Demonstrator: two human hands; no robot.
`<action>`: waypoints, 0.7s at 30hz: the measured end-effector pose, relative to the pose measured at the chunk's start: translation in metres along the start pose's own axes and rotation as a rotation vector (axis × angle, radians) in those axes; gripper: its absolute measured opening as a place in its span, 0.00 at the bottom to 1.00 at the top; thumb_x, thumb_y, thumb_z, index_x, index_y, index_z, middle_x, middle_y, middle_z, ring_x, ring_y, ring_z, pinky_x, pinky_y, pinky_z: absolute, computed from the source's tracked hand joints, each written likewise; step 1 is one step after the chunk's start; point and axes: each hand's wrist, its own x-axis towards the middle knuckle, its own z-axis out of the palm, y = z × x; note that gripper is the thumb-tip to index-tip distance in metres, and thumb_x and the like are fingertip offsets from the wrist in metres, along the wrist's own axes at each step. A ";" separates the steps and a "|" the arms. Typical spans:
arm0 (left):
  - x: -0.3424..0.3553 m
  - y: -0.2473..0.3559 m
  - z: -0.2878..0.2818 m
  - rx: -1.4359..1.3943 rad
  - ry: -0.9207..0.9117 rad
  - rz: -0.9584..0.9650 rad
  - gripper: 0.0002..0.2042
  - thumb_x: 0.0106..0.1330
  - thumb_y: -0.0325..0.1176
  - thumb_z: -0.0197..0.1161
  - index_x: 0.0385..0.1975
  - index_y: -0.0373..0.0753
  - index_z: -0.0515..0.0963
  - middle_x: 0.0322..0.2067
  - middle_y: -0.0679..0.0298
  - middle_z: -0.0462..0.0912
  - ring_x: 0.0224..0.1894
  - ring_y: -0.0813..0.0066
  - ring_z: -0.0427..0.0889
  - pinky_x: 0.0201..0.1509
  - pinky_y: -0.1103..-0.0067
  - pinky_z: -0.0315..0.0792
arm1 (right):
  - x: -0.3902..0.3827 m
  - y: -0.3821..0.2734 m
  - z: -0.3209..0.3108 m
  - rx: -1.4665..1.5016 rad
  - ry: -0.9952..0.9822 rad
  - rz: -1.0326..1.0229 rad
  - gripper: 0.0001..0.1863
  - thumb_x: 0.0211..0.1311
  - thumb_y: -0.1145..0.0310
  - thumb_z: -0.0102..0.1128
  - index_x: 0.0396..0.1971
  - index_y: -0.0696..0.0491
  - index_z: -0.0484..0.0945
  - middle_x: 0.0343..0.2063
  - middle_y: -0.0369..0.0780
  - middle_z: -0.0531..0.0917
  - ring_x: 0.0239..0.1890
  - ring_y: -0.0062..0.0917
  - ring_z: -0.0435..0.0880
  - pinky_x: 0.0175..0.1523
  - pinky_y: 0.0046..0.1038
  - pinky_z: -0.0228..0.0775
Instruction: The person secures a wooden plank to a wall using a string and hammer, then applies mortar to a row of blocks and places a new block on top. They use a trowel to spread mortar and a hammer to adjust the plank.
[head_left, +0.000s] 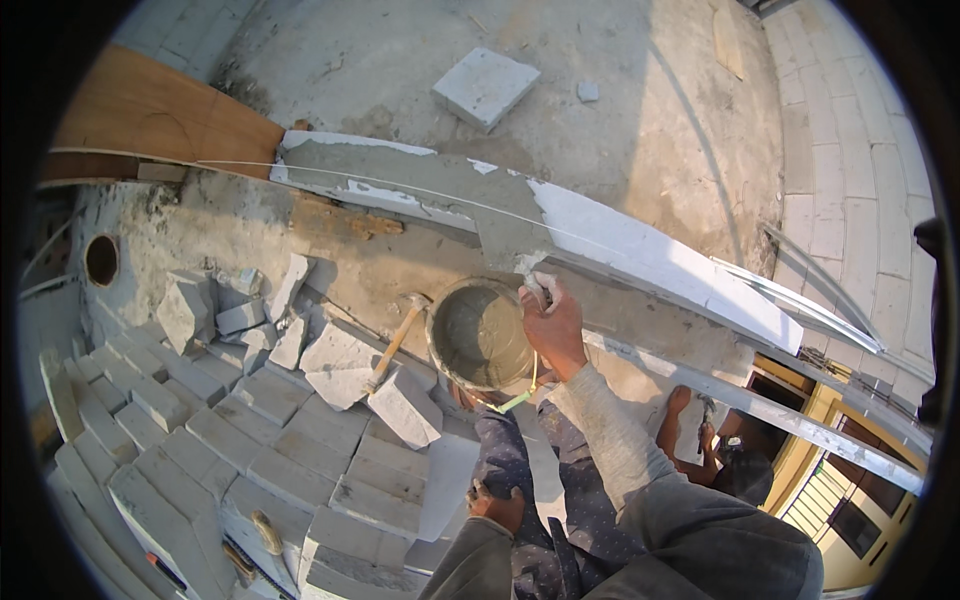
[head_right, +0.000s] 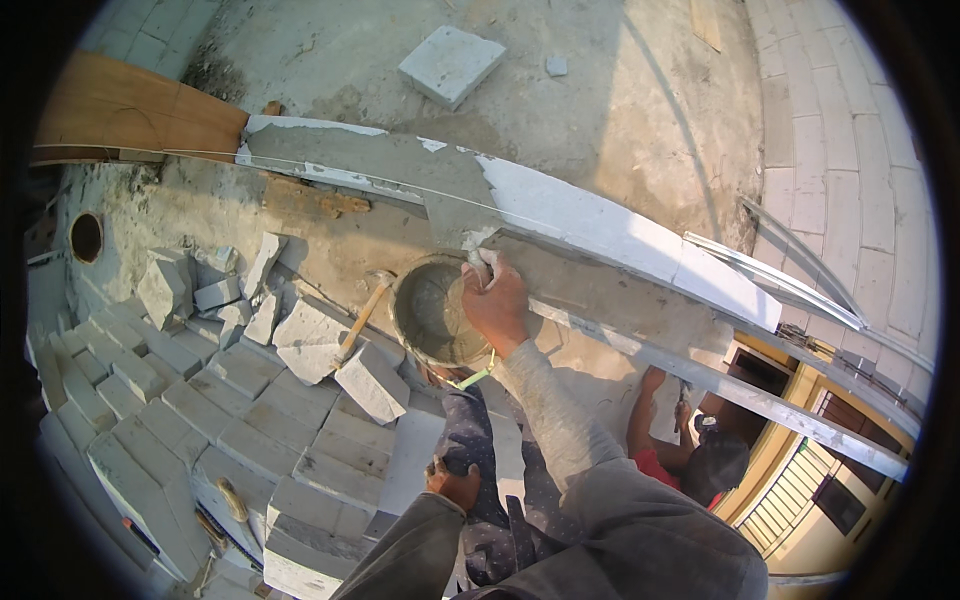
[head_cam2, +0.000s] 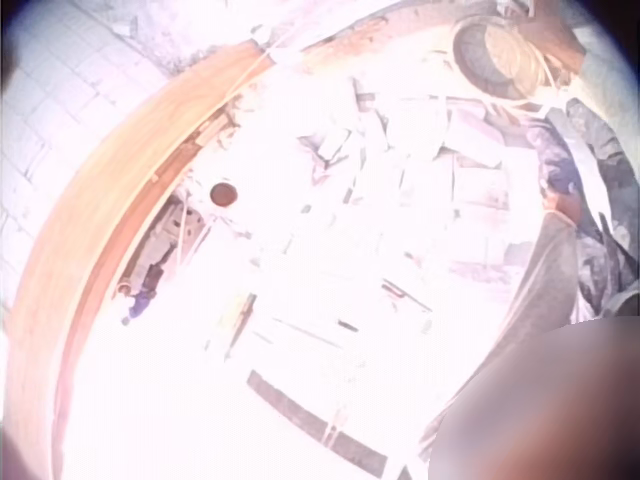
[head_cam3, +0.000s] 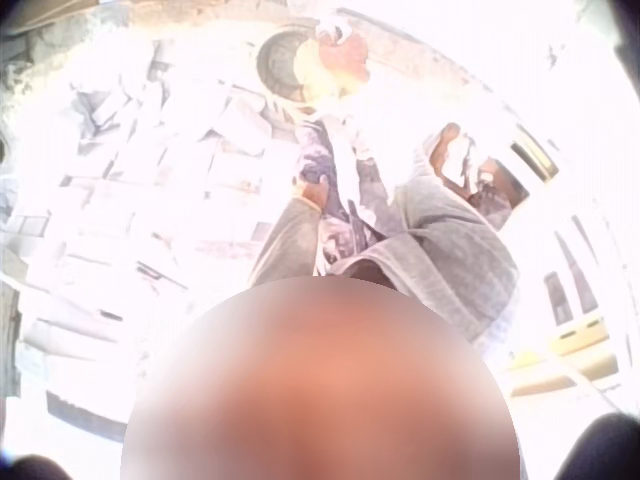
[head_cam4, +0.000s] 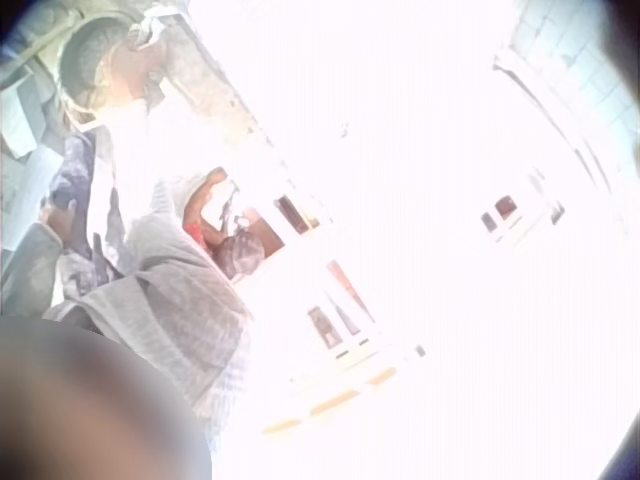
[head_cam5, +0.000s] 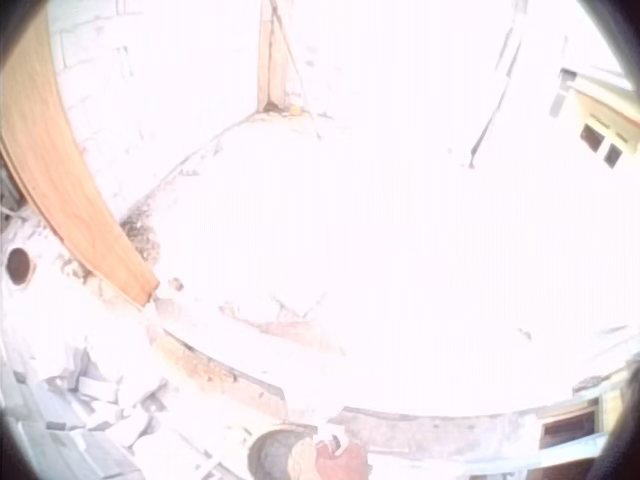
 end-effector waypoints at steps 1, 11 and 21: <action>0.000 0.001 0.000 -0.004 0.002 0.005 0.50 0.60 0.56 0.63 0.74 0.28 0.50 0.71 0.34 0.56 0.75 0.40 0.55 0.78 0.63 0.53 | -0.004 0.005 -0.010 0.000 0.007 0.011 0.19 0.63 0.63 0.66 0.48 0.61 0.79 0.38 0.52 0.86 0.41 0.44 0.87 0.48 0.37 0.76; -0.001 0.001 0.000 -0.010 0.013 -0.004 0.50 0.58 0.55 0.64 0.73 0.27 0.51 0.70 0.34 0.58 0.74 0.40 0.57 0.78 0.63 0.54 | -0.025 0.060 -0.062 0.190 0.077 0.241 0.15 0.70 0.68 0.63 0.51 0.59 0.78 0.31 0.34 0.82 0.29 0.14 0.76 0.34 0.20 0.70; 0.008 -0.006 0.012 -0.001 0.045 0.030 0.50 0.58 0.55 0.64 0.74 0.28 0.51 0.71 0.35 0.57 0.73 0.40 0.58 0.77 0.61 0.55 | -0.022 0.008 -0.025 0.440 0.126 0.362 0.17 0.72 0.65 0.60 0.49 0.64 0.78 0.29 0.33 0.80 0.27 0.13 0.74 0.32 0.21 0.66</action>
